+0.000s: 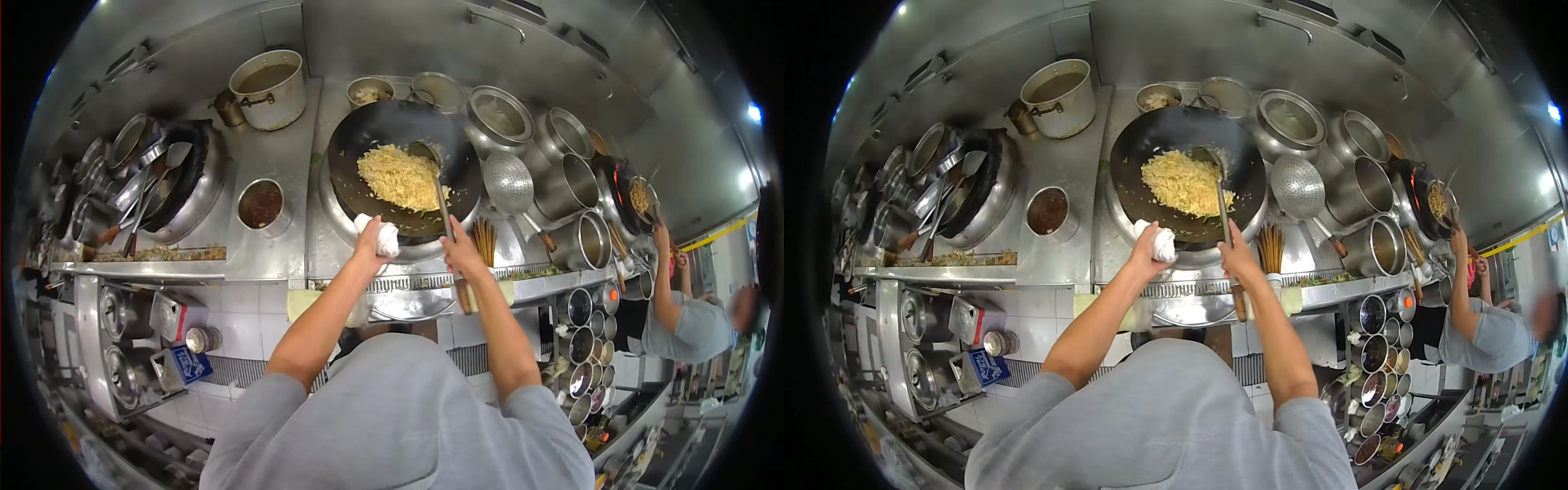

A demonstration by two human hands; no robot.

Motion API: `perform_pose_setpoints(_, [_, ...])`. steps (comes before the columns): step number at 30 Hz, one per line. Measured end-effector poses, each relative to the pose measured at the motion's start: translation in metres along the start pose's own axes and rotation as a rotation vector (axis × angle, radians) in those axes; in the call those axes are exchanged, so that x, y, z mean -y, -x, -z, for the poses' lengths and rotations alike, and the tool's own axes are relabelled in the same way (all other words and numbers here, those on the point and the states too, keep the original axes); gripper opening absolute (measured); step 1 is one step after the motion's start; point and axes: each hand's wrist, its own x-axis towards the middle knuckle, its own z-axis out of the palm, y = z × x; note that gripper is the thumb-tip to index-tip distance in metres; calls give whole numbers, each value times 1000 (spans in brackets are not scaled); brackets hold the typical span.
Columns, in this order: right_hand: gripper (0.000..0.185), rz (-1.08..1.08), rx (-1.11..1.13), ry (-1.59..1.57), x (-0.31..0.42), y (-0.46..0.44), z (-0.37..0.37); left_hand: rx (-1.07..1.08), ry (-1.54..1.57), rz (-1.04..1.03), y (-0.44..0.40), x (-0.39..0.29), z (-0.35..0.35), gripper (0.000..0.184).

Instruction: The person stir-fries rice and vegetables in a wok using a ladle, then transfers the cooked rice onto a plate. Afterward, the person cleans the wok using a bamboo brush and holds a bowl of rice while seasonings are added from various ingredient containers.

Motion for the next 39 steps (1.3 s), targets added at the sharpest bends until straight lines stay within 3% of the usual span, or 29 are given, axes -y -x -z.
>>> perform_pose_setpoints(1, [72, -2, 4, -2, 6, 1, 5, -5, -1, -1, -15, 6, 4, 9])
perform_pose_setpoints(3, [70, 47, -3, -3, 14, -2, 17, 58, -106, -198, -65, 24, 22, 9])
perform_pose_setpoints(4, [69, 129, -150, 157, 9, -20, 15, 121, -126, -202, -70, 23, 28, 9])
perform_pose_setpoints(8, [68, 76, -146, 23, 19, -65, -4, 127, -125, -144, -59, 11, 29, 8])
perform_pose_setpoints(10, [69, 183, 24, 405, 27, -60, -18, 116, 27, 17, -52, 7, 25, 6])
perform_pose_setpoints(11, [69, 182, 20, 403, 18, -55, -11, 118, 24, 19, -62, 10, 27, 6])
perform_pose_setpoints(13, [76, 788, -196, 1263, -11, -28, 15, 68, 80, 30, -93, 16, 29, 8])
perform_pose_setpoints(15, [79, 555, -205, 1442, 5, 23, 38, 102, -12, 8, -140, 31, 39, 6])
perform_pose_setpoints(16, [79, 545, -193, 1444, 3, 48, 41, 84, -41, -45, -127, 30, 34, 8])
perform_pose_setpoints(17, [75, 493, -241, 1425, 5, 67, 46, 286, -62, -82, -196, 59, 59, 11])
perform_pose_setpoints(19, [70, 446, -301, 1405, 23, 80, 55, 65, -77, -56, -41, 27, 7, 6])
perform_pose_setpoints(20, [68, 392, -206, 1212, 25, 86, 55, 182, -99, -72, -54, 33, 20, 5])
perform_pose_setpoints(22, [66, 344, -9, 873, 22, 108, 55, 139, -53, -42, -73, 40, 33, 3])
perform_pose_setpoints(26, [67, 412, 77, 998, 29, 128, 87, 229, -49, 0, -3, 21, 29, 2])
perform_pose_setpoints(29, [65, 340, -73, 1002, -17, 74, 77, 384, -84, -203, -35, 47, 63, 8])
perform_pose_setpoints(30, [65, 269, -192, 1049, -15, 68, 61, 246, -145, -214, -23, 61, 75, 14])
perform_pose_setpoints(31, [69, 528, -332, 1075, -31, 63, 52, 206, -124, -186, -4, 71, 88, 16])
perform_pose_setpoints(33, [73, 564, -359, 990, -22, 87, 36, 153, -220, -245, 64, 62, 83, 16])
perform_pose_setpoints(35, [74, 519, -289, 941, -6, 103, 41, 118, -219, -228, 50, 55, 70, 15])
perform_pose_setpoints(36, [73, 419, -149, 889, 6, 112, 49, 77, -222, -197, 41, 51, 66, 13])
perform_pose_setpoints(37, [72, 315, -18, 832, 12, 123, 59, 155, -186, -116, 8, 36, 60, 6])
perform_pose_setpoints(39, [72, 434, 5, 950, 40, 142, 85, 334, -61, -86, -20, 12, 45, 2])
